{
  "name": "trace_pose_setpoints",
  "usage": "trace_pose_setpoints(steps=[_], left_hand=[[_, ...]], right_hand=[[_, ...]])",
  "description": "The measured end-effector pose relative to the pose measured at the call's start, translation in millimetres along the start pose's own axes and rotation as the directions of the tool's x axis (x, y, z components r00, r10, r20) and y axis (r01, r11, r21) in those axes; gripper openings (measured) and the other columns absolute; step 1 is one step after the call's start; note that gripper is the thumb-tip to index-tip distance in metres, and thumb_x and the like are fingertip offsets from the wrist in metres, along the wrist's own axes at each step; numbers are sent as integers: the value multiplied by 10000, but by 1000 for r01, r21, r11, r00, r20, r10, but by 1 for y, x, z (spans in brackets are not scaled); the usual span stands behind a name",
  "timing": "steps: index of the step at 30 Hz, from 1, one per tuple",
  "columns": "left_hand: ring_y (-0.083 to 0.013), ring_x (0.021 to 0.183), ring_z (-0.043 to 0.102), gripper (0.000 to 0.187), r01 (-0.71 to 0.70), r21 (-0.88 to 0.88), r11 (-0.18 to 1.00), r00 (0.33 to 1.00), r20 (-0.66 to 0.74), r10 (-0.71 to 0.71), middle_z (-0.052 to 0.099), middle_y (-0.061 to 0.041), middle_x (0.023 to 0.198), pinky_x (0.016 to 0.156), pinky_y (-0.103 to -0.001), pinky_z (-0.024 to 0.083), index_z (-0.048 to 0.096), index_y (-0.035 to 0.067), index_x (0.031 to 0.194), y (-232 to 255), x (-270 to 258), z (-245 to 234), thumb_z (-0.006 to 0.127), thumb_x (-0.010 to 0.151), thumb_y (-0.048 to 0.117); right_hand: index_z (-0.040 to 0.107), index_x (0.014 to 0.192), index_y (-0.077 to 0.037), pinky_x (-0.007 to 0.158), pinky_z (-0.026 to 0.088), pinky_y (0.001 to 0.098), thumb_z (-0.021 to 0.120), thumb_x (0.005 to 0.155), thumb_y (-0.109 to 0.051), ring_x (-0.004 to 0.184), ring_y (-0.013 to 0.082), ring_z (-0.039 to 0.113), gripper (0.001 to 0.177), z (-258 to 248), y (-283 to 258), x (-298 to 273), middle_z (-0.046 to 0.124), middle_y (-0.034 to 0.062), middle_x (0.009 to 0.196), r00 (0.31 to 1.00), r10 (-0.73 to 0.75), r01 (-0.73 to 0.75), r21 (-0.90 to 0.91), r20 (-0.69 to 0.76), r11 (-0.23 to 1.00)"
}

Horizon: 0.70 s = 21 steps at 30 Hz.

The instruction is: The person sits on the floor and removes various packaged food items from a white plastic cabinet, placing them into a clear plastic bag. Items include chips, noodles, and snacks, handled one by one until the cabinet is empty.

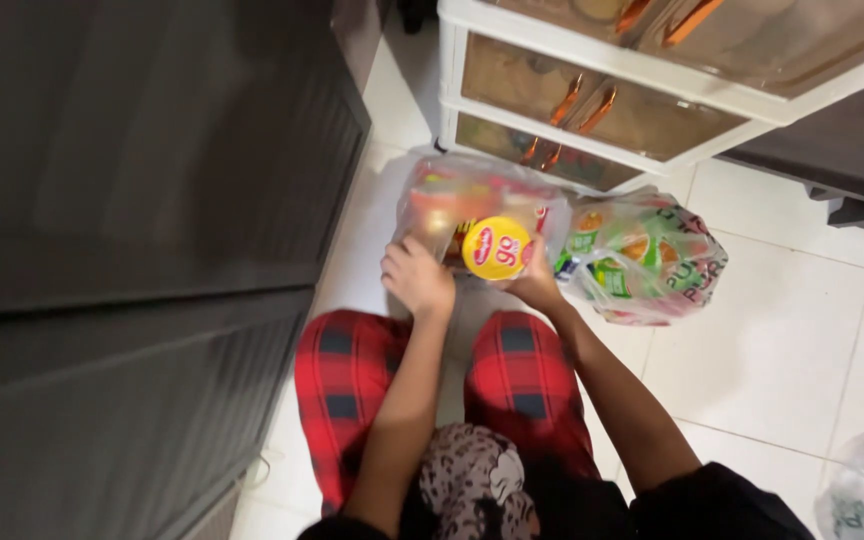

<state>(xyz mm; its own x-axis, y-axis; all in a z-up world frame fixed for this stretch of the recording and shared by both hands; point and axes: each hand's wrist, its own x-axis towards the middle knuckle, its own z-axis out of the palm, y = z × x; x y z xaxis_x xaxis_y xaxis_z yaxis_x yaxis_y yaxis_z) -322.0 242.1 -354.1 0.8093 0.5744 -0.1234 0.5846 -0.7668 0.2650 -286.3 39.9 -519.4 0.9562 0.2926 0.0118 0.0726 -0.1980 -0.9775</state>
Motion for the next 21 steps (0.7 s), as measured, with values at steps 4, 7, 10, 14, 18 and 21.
trace_pose_setpoints(steps=[4,7,10,14,18,21], left_hand=[[-365,1127,581,399,-42,-108,993,996,-77,34,597,-134,1198,863,-536,476,621,132,1186,-7,14,2,762,820,202],[-399,1076,641,336,-134,-315,940,985,-144,92,646,-144,1147,878,-517,529,682,144,1137,-3,20,-6,702,803,152],[-456,972,661,320,-67,-408,910,997,15,80,653,-200,1180,837,-540,521,697,133,1177,5,35,-22,633,864,112],[-467,1005,673,304,-195,-500,844,979,-54,195,688,-254,1103,858,-530,530,702,77,1189,12,70,-36,615,899,73],[-364,862,703,370,-181,-640,747,969,12,246,707,-246,944,805,-451,548,686,34,1175,9,103,-63,587,821,-9],[-291,778,635,430,-184,-696,694,980,-78,182,654,-199,892,737,-417,513,663,27,1158,10,117,-83,635,738,-64]], right_hand=[[254,1547,-17,1097,480,370,930,697,-104,1286,231,573,1090,18,22,39,557,137,1407,979,-51,33,92,198,995],[164,1524,-23,1066,476,375,956,694,-206,1265,255,580,1162,30,12,60,557,152,1365,972,-186,189,-8,140,982],[152,1507,-36,1048,475,389,935,764,-331,1273,279,567,1119,43,-13,78,531,170,1389,983,22,-13,-54,180,998],[551,1347,-34,1030,508,418,910,742,-451,1201,300,642,819,47,-27,123,641,185,1307,977,115,-32,-408,179,912],[628,1261,-41,1028,519,415,841,802,-469,1168,285,653,662,48,3,160,665,171,1257,987,-60,106,-335,146,936],[647,1193,-48,1002,523,423,786,834,-479,1125,296,659,578,38,29,181,675,167,1194,993,-1,63,-537,115,841]])
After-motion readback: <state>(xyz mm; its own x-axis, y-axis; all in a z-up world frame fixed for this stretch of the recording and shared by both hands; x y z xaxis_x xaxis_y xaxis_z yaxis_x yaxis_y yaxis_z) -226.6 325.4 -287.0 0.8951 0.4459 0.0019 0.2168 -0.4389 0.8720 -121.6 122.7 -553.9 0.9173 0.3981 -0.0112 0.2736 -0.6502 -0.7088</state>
